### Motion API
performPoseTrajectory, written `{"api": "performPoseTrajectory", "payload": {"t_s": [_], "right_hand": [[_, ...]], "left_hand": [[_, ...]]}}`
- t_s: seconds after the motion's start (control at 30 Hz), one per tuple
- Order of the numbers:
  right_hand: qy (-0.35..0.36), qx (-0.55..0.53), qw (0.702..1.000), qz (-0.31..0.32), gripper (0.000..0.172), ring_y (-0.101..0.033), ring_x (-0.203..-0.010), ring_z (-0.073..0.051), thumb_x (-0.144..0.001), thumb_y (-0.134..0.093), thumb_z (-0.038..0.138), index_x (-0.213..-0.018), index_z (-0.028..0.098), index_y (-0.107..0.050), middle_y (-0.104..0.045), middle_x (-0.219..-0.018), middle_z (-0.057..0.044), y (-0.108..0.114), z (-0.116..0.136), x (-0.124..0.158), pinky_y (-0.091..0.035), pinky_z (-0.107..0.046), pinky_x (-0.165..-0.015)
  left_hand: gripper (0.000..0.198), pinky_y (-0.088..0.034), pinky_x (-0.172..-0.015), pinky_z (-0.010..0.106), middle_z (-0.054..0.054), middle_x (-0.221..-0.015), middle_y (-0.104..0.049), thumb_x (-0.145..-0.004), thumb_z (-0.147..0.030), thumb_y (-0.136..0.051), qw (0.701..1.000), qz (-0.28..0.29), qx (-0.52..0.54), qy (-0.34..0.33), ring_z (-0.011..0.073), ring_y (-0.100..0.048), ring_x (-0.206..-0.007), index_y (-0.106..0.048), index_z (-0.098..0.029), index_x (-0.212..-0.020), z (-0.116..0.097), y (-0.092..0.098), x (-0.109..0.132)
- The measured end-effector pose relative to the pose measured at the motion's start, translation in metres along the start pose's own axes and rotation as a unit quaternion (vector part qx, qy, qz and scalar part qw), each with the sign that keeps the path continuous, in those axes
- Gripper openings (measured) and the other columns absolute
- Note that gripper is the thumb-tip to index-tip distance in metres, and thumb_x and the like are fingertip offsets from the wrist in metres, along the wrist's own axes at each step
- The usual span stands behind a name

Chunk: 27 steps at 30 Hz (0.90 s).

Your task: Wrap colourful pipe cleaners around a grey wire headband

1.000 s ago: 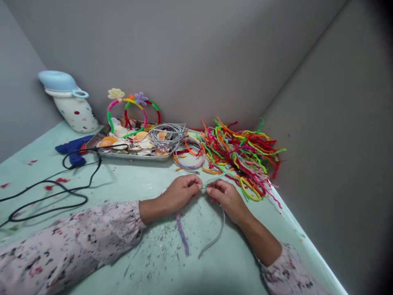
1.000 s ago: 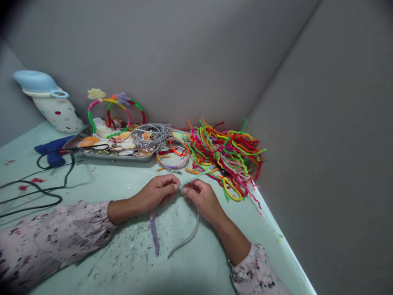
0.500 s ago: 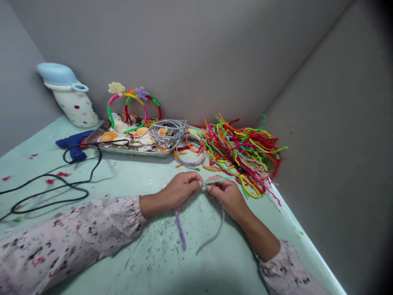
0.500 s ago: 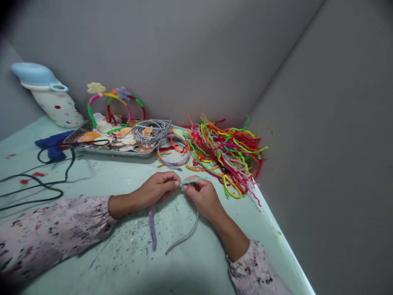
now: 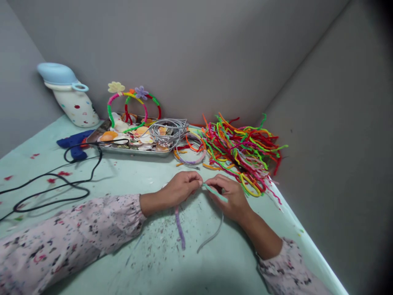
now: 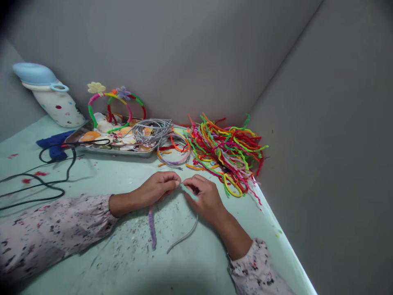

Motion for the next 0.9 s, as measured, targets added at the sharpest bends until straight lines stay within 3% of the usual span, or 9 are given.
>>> {"api": "performPoseTrajectory", "payload": {"t_s": [0.23, 0.57, 0.67, 0.73, 0.8, 0.9], "right_hand": [[0.092, 0.111, 0.989, -0.023, 0.019, -0.058, -0.070, -0.015, -0.081, -0.052, 0.008, -0.087, 0.018, -0.067, -0.064, -0.075, -0.005, -0.003, 0.007, 0.001, -0.043, -0.026, -0.065], [0.109, 0.150, 0.983, -0.001, 0.019, -0.056, -0.071, -0.016, -0.082, -0.050, 0.011, -0.087, 0.016, -0.068, -0.062, -0.074, -0.005, -0.006, 0.008, 0.004, -0.042, -0.027, -0.066], [0.036, 0.080, 0.996, -0.003, 0.017, -0.054, -0.066, -0.014, -0.081, -0.052, 0.013, -0.086, 0.017, -0.068, -0.061, -0.072, -0.003, -0.001, 0.003, 0.000, -0.041, -0.025, -0.062], [-0.063, -0.007, 0.998, 0.017, 0.014, -0.054, -0.063, -0.013, -0.081, -0.054, 0.017, -0.085, 0.017, -0.067, -0.061, -0.071, -0.002, 0.001, -0.006, -0.002, -0.040, -0.024, -0.058], [-0.153, -0.120, 0.979, 0.062, 0.015, -0.053, -0.058, -0.011, -0.084, -0.053, 0.023, -0.083, 0.016, -0.066, -0.060, -0.064, 0.000, -0.003, -0.016, -0.002, -0.039, -0.023, -0.054], [-0.232, -0.239, 0.938, 0.095, 0.016, -0.048, -0.051, -0.009, -0.084, -0.055, 0.029, -0.080, 0.015, -0.064, -0.060, -0.060, 0.001, -0.009, -0.026, 0.000, -0.036, -0.021, -0.050]], "left_hand": [[0.018, -0.027, -0.038, 0.018, -0.007, -0.053, -0.041, -0.081, -0.034, -0.050, 1.000, 0.005, -0.003, -0.008, 0.0064, -0.034, -0.042, -0.057, -0.016, -0.080, 0.002, 0.000, -0.001], [0.020, -0.027, -0.039, 0.019, -0.006, -0.053, -0.041, -0.081, -0.034, -0.048, 1.000, 0.013, -0.005, -0.012, 0.0072, -0.034, -0.043, -0.055, -0.016, -0.078, 0.001, -0.001, -0.001], [0.019, -0.027, -0.043, 0.019, -0.006, -0.053, -0.042, -0.080, -0.033, -0.049, 1.000, 0.005, -0.024, -0.019, 0.0072, -0.035, -0.045, -0.056, -0.016, -0.077, -0.002, 0.000, 0.000], [0.019, -0.027, -0.045, 0.019, -0.007, -0.052, -0.042, -0.080, -0.033, -0.049, 0.999, 0.000, -0.042, -0.026, 0.0073, -0.035, -0.045, -0.058, -0.016, -0.078, -0.005, 0.001, 0.000], [0.019, -0.027, -0.047, 0.020, -0.007, -0.051, -0.043, -0.080, -0.032, -0.049, 0.998, 0.000, -0.053, -0.031, 0.0076, -0.035, -0.046, -0.059, -0.016, -0.080, -0.006, 0.001, 0.001], [0.019, -0.028, -0.048, 0.019, -0.006, -0.053, -0.045, -0.081, -0.031, -0.048, 0.997, -0.004, -0.056, -0.043, 0.0075, -0.036, -0.047, -0.060, -0.015, -0.079, -0.008, 0.000, 0.002]]}}
Point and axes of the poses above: each hand's wrist, its own x-axis away from the middle knuckle, its own y-axis out of the back of the hand, z = x × y, the point moved 6 cm from there along -x, towards the middle knuckle
